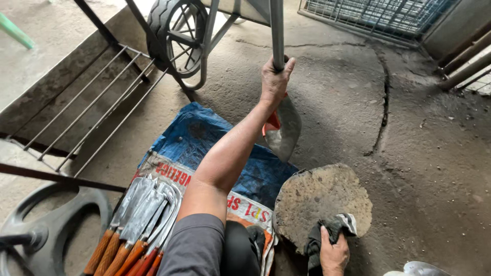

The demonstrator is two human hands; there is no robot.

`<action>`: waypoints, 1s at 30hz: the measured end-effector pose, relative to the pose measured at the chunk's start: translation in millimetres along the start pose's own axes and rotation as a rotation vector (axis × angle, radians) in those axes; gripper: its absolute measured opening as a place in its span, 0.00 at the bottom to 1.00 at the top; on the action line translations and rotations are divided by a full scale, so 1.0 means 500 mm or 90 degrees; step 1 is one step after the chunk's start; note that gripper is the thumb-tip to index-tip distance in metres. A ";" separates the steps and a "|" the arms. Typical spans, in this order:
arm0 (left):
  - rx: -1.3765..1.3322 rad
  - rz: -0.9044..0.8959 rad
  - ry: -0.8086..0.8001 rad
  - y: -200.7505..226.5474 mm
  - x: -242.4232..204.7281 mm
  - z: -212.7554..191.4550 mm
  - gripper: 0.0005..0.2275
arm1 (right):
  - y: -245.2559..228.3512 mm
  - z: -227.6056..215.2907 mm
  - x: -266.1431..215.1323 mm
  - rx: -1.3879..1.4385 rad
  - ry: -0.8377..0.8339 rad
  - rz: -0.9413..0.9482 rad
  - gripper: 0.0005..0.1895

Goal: The person sits on the floor and wipes the metal heads of several shovels and a hoe with a dark cloth. They handle each tool one at a time, wiping the blade and handle, then place the cleaned tools aside.

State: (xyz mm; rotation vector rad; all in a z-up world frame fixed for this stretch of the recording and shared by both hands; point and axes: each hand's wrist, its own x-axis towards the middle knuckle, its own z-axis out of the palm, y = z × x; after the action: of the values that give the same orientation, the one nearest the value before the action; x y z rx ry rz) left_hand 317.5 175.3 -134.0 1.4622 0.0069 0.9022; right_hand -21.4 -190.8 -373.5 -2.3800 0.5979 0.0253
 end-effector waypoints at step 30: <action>-0.128 -0.257 0.032 -0.257 0.008 -0.074 0.07 | 0.037 0.035 0.027 -0.031 0.107 -0.179 0.32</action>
State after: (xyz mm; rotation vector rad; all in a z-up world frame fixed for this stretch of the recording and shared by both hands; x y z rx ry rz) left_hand 367.6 227.3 -246.7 1.1927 0.2352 0.5898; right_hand -15.0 -198.1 -400.6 -2.5095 0.3374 -0.2884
